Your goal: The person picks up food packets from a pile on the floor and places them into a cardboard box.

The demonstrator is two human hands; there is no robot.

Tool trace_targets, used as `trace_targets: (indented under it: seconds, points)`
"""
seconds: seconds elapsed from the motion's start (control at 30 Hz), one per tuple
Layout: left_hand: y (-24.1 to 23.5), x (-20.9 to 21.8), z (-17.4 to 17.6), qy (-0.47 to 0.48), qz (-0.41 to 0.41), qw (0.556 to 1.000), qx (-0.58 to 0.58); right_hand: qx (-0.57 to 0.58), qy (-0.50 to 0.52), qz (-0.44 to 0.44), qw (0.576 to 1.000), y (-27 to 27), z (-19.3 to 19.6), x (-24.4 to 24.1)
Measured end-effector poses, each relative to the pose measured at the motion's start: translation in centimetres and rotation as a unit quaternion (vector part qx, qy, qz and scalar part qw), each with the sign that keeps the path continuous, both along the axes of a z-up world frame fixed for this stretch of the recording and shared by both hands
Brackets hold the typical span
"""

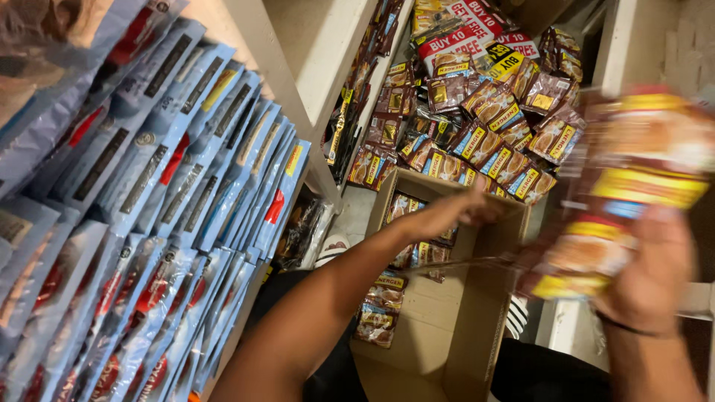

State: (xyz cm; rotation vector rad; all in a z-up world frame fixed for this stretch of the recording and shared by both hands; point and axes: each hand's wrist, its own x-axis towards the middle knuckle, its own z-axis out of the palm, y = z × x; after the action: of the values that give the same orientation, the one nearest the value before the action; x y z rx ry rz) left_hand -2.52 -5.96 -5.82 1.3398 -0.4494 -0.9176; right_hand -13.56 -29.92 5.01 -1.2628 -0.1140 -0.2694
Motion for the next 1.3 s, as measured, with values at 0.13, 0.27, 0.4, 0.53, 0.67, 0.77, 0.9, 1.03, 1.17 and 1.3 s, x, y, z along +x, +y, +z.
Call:
trace_targets:
  seconds: [0.13, 0.27, 0.4, 0.53, 0.67, 0.77, 0.9, 1.03, 1.17, 1.3]
  points:
    - [-0.1, -3.7, -3.4, 0.143, -0.148, 0.975, 0.079, 0.033, -0.023, 0.017, 0.999, -5.0, -1.1, -2.9]
    - [-1.3, -5.2, -2.8, 0.131, -0.266, 0.953, 0.057, 0.042, -0.03, 0.018, 0.998, -9.9, -3.2, -2.7]
    - [-1.6, -6.8, -1.1, 0.379, -0.294, 0.865, -0.15, 0.09, -0.024, 0.013, 0.996, -14.7, -5.3, -1.2]
    - [-1.9, -7.3, -0.3, 0.483, -0.309, 0.749, -0.331, 0.304, 0.077, -0.083, 0.946, -19.0, -9.1, -1.6]
    - [-2.2, -7.0, 1.2, 0.487, -0.301, 0.678, -0.461, 0.323, 0.068, -0.073, 0.941, -19.6, -10.3, -1.5]
    - [-2.5, -5.3, 1.7, 0.407, -0.21, 0.74, -0.492, 0.3, 0.038, -0.025, 0.953, -16.3, -7.7, -1.4]
    - [-1.9, -4.0, 1.1, 0.3, -0.058, 0.885, -0.352, 0.233, -0.026, 0.104, 0.967, -10.3, -3.3, -0.6]
    - [-1.8, -2.9, 1.0, 0.242, 0.061, 0.905, -0.346, 0.275, -0.003, 0.13, 0.953, -6.6, -1.5, -0.6]
    - [-0.6, -1.8, 2.6, 0.27, 0.141, 0.887, -0.348, 0.258, 0.077, -0.004, 0.963, -4.8, -1.1, -0.6]
    - [0.7, -0.5, 3.6, 0.36, 0.205, 0.821, -0.393, 0.051, 0.2, 0.018, 0.978, -2.1, 0.7, -0.6]
